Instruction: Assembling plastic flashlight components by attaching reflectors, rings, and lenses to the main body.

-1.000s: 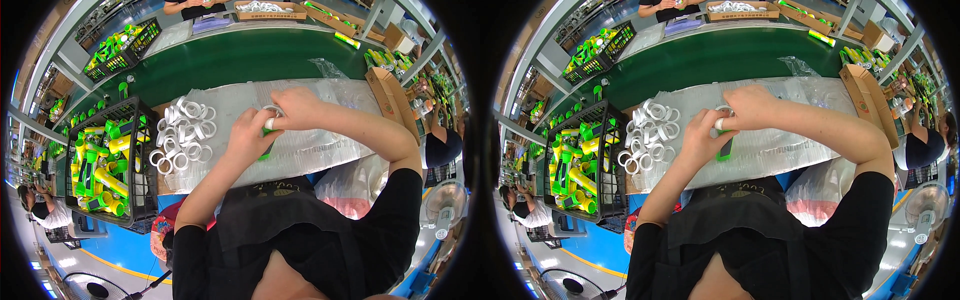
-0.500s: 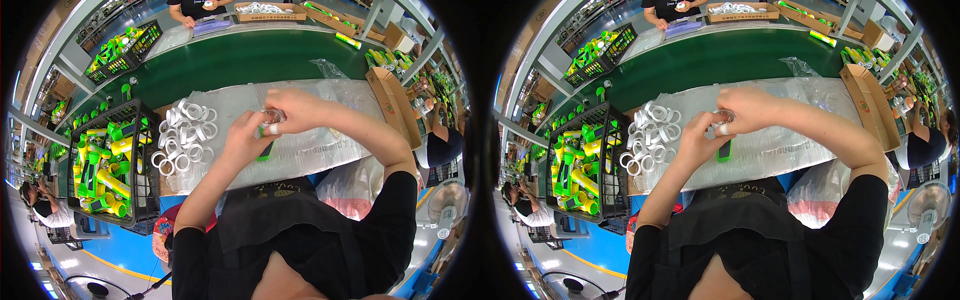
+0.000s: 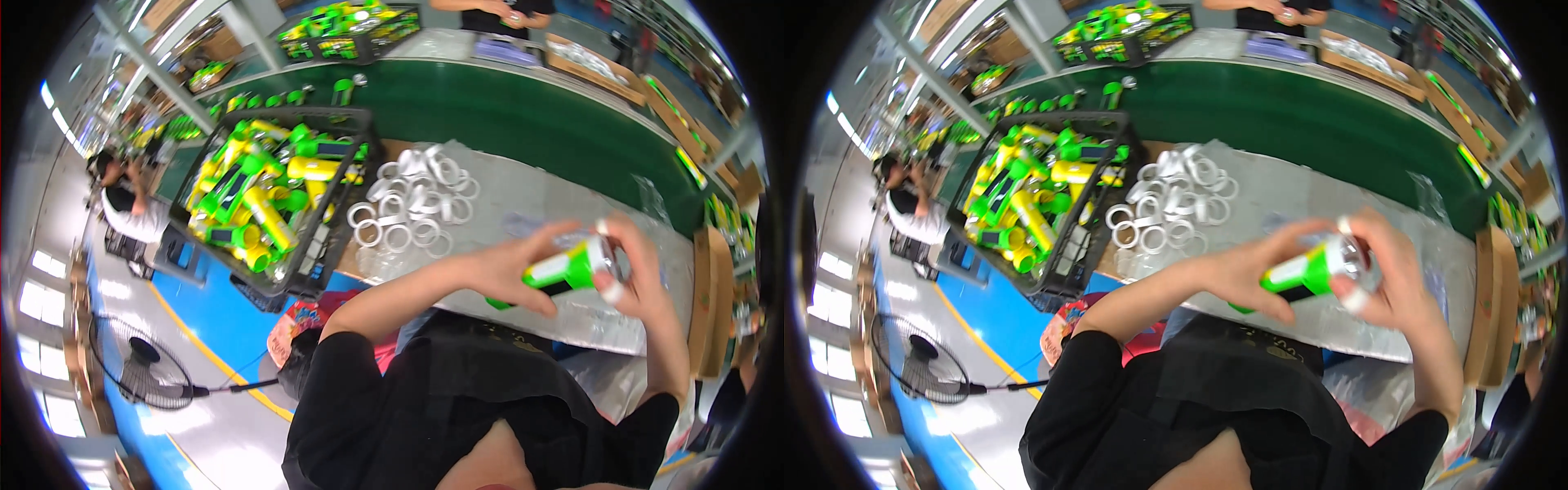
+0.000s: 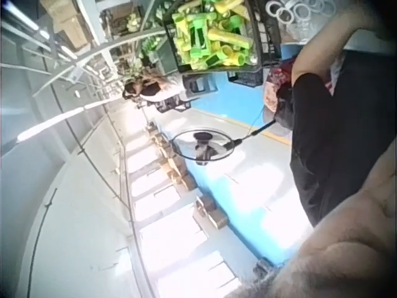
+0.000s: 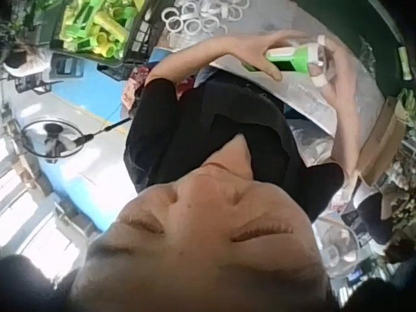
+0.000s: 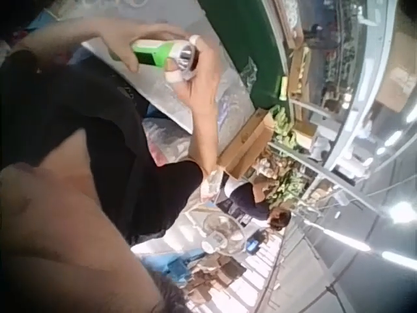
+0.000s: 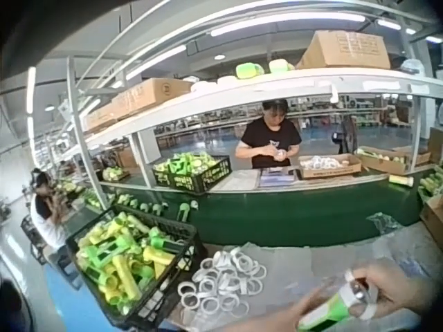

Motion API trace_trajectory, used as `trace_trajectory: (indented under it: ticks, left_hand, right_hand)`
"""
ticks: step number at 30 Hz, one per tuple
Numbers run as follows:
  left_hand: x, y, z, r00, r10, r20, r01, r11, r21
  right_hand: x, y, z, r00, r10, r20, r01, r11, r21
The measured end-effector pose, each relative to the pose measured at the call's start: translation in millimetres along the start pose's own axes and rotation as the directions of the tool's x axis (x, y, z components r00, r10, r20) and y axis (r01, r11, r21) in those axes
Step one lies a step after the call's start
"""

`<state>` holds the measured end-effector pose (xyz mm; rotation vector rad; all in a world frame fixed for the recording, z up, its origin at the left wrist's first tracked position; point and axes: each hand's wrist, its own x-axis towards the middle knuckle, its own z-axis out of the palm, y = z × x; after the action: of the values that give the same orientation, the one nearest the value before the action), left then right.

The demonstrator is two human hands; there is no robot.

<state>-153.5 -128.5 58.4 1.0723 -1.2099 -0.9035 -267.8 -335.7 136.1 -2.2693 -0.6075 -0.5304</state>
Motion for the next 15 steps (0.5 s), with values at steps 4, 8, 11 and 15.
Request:
trace_trajectory:
  ticks: [4,8,11,15]
  left_hand:
    - [2,15,-4,0.967,-0.253,0.032,0.253,0.967,0.009]
    - [33,-31,-74,0.930,0.019,-0.367,0.295,0.556,0.777]
    - [16,-21,-97,0.899,-0.018,-0.438,0.391,0.484,0.783]
    - [-56,67,-129,0.821,0.404,-0.402,0.349,0.202,0.915]
  right_hand:
    - [9,3,7,0.943,-0.324,0.077,0.333,0.925,-0.182]
    - [43,98,73,0.912,0.286,-0.295,-0.326,0.941,-0.093]
    - [70,138,101,0.908,0.248,-0.339,-0.262,0.965,0.003]
    - [82,228,82,0.755,0.499,-0.424,-0.356,0.856,0.374]
